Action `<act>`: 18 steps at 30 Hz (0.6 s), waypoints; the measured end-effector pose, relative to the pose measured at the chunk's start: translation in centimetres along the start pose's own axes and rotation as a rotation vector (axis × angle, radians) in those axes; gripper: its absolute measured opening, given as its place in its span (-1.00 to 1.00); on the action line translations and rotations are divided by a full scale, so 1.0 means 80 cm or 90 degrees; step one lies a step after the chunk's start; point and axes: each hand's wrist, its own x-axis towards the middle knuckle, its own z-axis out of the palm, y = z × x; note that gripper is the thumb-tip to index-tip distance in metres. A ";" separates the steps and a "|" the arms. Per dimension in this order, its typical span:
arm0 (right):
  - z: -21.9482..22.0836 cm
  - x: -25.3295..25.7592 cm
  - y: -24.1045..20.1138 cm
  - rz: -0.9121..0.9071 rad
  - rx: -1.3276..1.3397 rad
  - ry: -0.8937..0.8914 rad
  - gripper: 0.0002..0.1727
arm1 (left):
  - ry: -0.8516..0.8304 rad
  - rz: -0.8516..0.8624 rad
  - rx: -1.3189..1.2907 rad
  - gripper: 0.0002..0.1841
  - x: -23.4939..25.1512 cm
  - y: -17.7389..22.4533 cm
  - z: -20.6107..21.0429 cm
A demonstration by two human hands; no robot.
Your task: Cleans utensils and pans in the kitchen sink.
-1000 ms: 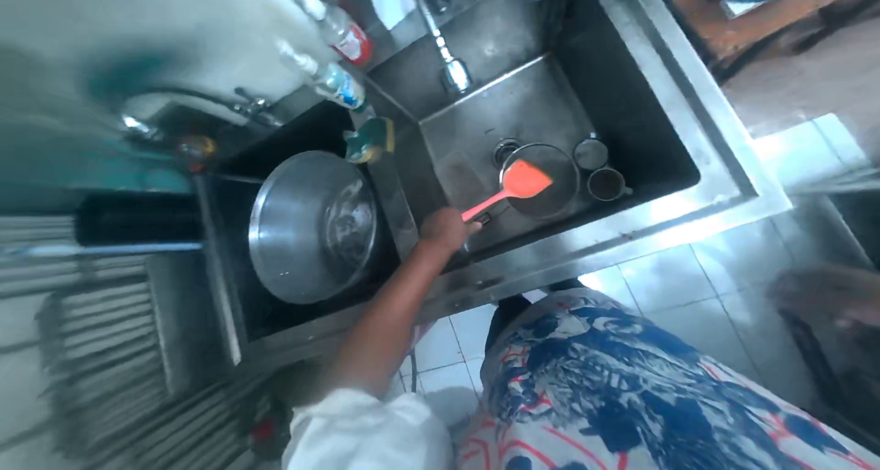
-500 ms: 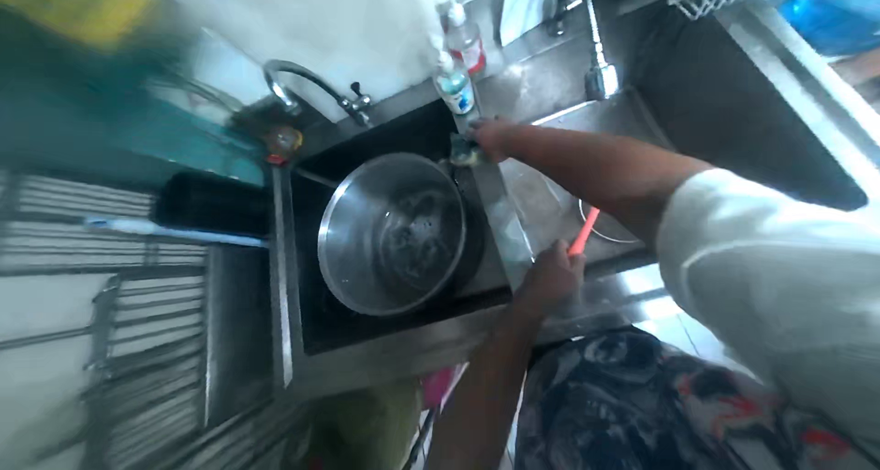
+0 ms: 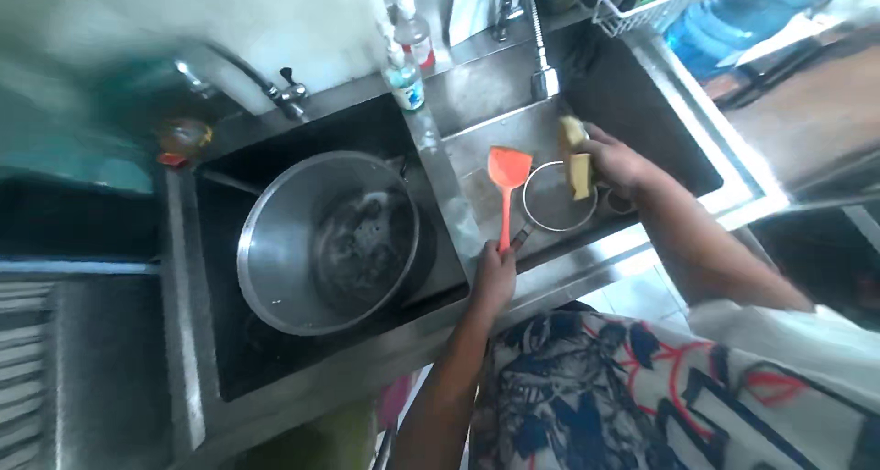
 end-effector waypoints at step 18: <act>-0.017 0.022 0.137 0.089 0.488 -0.106 -0.50 | 0.107 0.147 0.133 -0.66 0.046 0.054 0.162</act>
